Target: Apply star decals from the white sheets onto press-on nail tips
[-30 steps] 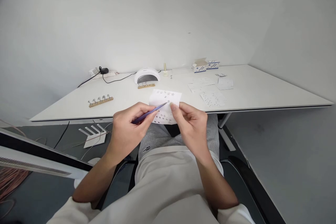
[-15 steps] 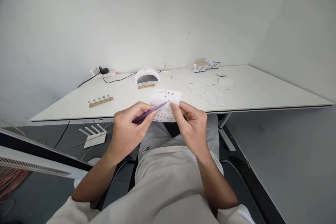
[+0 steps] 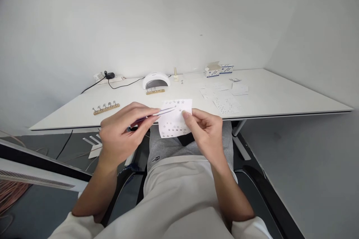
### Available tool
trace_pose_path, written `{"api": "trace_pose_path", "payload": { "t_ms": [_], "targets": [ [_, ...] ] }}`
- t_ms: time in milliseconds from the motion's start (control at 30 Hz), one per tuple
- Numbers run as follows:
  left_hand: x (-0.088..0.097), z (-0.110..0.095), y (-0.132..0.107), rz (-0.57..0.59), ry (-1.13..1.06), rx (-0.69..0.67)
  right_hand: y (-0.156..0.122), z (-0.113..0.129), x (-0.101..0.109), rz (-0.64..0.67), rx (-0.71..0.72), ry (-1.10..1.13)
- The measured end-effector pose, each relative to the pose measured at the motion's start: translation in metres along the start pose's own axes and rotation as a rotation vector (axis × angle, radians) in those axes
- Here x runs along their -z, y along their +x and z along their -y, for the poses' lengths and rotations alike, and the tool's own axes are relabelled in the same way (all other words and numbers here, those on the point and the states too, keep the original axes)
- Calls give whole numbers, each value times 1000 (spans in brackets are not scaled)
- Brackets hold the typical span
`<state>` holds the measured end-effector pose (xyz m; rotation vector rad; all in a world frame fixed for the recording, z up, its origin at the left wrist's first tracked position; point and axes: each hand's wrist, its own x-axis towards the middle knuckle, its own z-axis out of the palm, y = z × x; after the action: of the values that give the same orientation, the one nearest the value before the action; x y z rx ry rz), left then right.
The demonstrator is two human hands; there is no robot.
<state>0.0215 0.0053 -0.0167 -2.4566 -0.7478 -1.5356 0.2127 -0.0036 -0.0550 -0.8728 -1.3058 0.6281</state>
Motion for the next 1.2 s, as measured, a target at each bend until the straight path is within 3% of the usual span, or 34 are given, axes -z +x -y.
{"api": "trace_pose_path", "payload": {
  "t_ms": [133,267,1200],
  "targets": [
    [2,7,0,41,115,-215,0,-2,5,39,11,46],
    [2,7,-1,31,237,-302,-1,-1,6,63,12,59],
    [1,8,-4,69,333,-311,-3,7,5,97,-4,27]
  ]
}}
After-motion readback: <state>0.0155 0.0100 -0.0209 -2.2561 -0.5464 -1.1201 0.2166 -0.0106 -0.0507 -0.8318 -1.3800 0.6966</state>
